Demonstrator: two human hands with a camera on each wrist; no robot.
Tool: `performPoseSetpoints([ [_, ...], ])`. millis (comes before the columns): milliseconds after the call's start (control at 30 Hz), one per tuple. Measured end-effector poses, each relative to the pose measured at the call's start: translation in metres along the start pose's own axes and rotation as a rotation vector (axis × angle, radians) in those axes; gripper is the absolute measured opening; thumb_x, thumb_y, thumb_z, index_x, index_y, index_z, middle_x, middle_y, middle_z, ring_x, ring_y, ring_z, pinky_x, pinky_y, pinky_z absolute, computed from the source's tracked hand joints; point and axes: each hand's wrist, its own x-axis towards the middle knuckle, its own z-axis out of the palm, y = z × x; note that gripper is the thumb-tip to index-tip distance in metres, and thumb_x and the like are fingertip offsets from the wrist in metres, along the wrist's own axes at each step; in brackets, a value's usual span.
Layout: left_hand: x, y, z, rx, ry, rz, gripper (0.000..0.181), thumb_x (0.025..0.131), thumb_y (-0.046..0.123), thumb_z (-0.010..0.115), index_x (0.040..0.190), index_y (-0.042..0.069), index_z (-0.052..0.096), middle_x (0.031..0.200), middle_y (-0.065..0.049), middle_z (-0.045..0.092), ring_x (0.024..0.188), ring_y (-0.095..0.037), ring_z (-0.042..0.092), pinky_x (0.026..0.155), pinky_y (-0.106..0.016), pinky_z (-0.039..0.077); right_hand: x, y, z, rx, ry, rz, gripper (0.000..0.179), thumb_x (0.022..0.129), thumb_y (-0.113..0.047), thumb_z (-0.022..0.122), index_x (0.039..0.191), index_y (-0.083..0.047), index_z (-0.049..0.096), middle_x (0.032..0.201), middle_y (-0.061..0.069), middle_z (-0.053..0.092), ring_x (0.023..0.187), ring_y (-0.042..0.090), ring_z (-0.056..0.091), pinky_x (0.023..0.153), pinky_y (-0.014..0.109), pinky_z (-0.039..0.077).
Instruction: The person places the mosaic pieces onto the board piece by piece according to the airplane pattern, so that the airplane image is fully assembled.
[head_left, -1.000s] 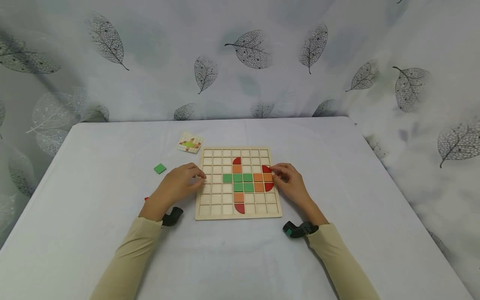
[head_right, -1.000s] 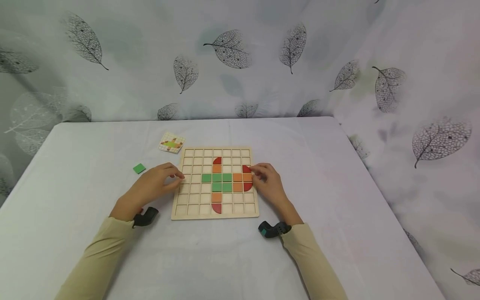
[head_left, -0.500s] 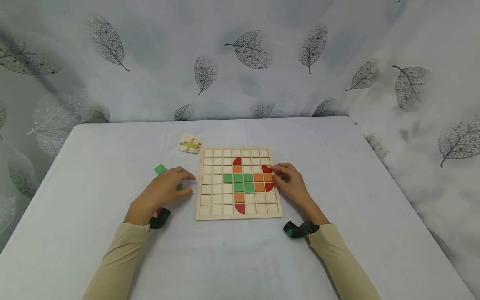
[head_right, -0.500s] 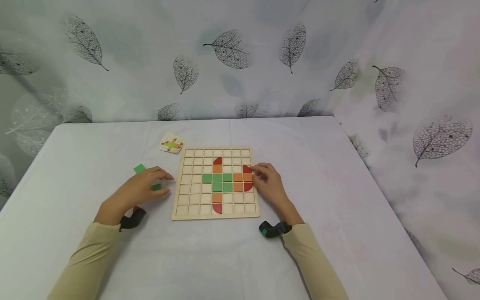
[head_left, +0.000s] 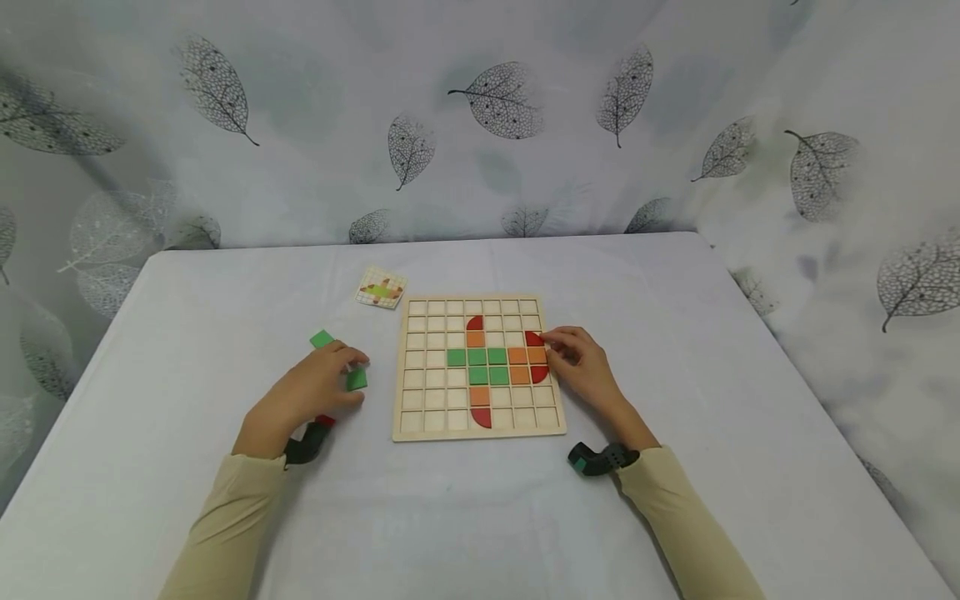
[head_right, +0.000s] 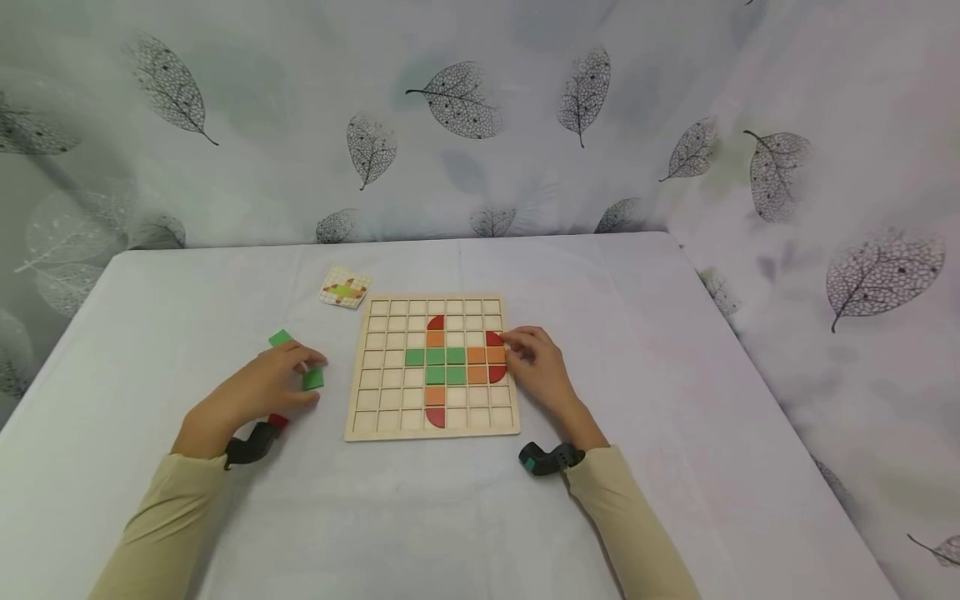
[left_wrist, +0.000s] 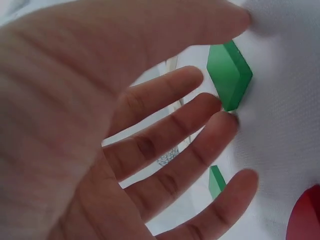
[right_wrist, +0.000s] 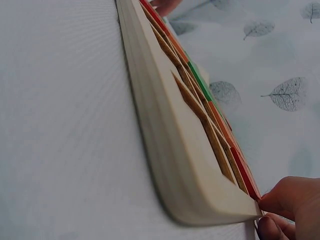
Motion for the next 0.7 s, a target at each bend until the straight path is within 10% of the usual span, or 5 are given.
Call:
performPoseSetpoints([
  [700, 0.0007, -0.0016, -0.0004, -0.071, 0.032, -0.040, 0.032, 0.082, 0.012, 0.074, 0.112, 0.005, 0.067, 0.104, -0.010, 0.065, 0.097, -0.027, 0.061, 0.082, -0.046, 0.050, -0.0001, 0.0004, -0.0005, -0.004, -0.011, 0.002, 0.027, 0.091, 0.000, 0.063, 0.118, 0.004, 0.067, 0.121, 0.018, 0.057, 0.097, 0.024, 0.056, 0.078, 0.012, 0.043],
])
